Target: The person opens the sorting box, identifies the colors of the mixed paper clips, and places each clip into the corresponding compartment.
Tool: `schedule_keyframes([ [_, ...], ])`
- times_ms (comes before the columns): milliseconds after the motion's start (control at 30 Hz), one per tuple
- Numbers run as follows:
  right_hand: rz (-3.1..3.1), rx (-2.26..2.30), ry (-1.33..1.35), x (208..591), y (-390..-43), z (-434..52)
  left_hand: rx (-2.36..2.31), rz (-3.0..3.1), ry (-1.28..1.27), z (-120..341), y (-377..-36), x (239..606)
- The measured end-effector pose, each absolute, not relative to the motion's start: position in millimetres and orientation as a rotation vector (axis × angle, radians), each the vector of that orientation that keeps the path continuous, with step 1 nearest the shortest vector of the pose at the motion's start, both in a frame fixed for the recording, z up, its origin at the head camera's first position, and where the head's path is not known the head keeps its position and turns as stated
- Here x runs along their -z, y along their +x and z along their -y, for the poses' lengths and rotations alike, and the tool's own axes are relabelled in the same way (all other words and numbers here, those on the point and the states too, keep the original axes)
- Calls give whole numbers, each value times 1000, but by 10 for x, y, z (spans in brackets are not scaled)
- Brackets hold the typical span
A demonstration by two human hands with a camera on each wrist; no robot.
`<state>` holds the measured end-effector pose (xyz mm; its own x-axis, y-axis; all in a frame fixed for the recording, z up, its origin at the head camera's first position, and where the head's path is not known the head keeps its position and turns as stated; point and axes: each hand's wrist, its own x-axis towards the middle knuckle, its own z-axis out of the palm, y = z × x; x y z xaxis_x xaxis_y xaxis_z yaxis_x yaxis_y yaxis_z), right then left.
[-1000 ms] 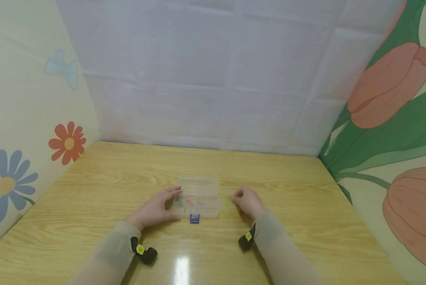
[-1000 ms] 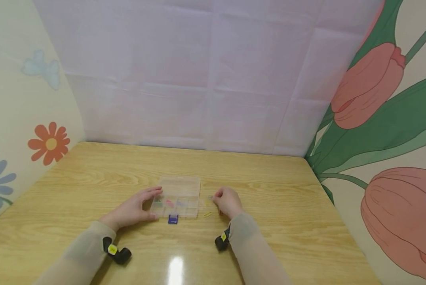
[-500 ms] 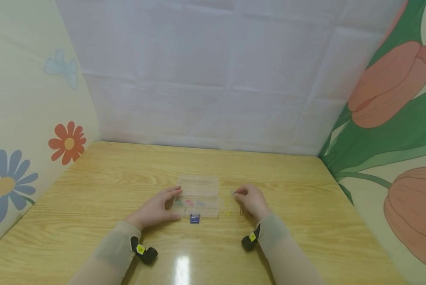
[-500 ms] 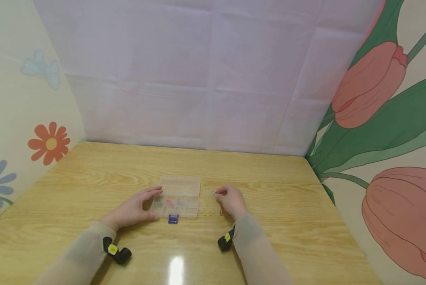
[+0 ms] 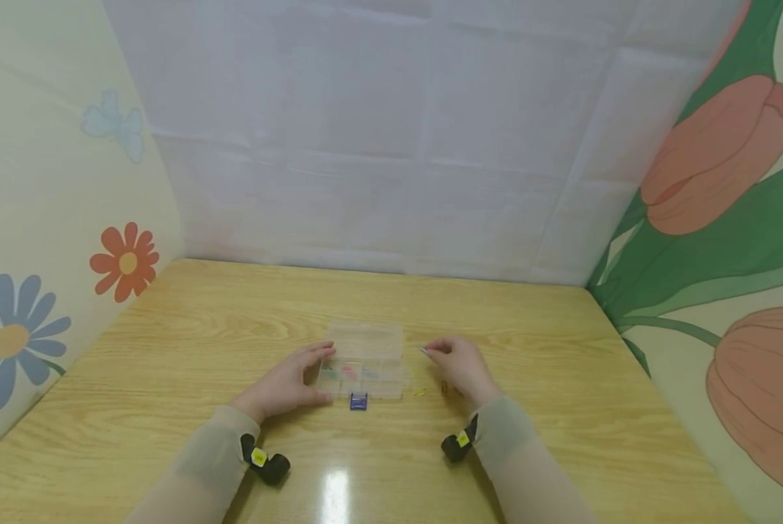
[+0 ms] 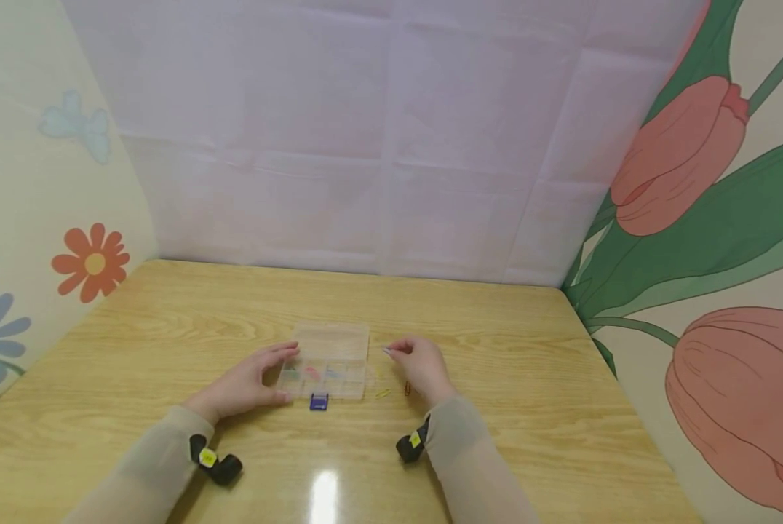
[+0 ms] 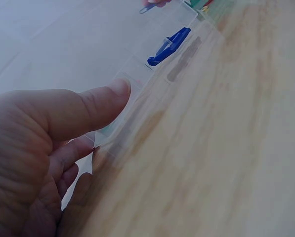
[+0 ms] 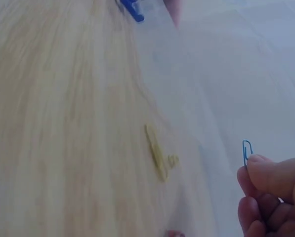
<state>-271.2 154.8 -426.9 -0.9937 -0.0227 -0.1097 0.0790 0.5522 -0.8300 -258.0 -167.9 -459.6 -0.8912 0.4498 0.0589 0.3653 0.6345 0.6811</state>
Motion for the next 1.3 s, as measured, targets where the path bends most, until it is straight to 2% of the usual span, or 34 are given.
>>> schedule_keyframes([
  [933, -2692, 1328, -217, 4188, -2722, -864, -1142, -2721, 680, 1683, -2587, 4609],
  [1300, -2691, 1271, -195, 4209, -2684, -786, -1136, -2728, 697, 1691, -2595, 4623],
])
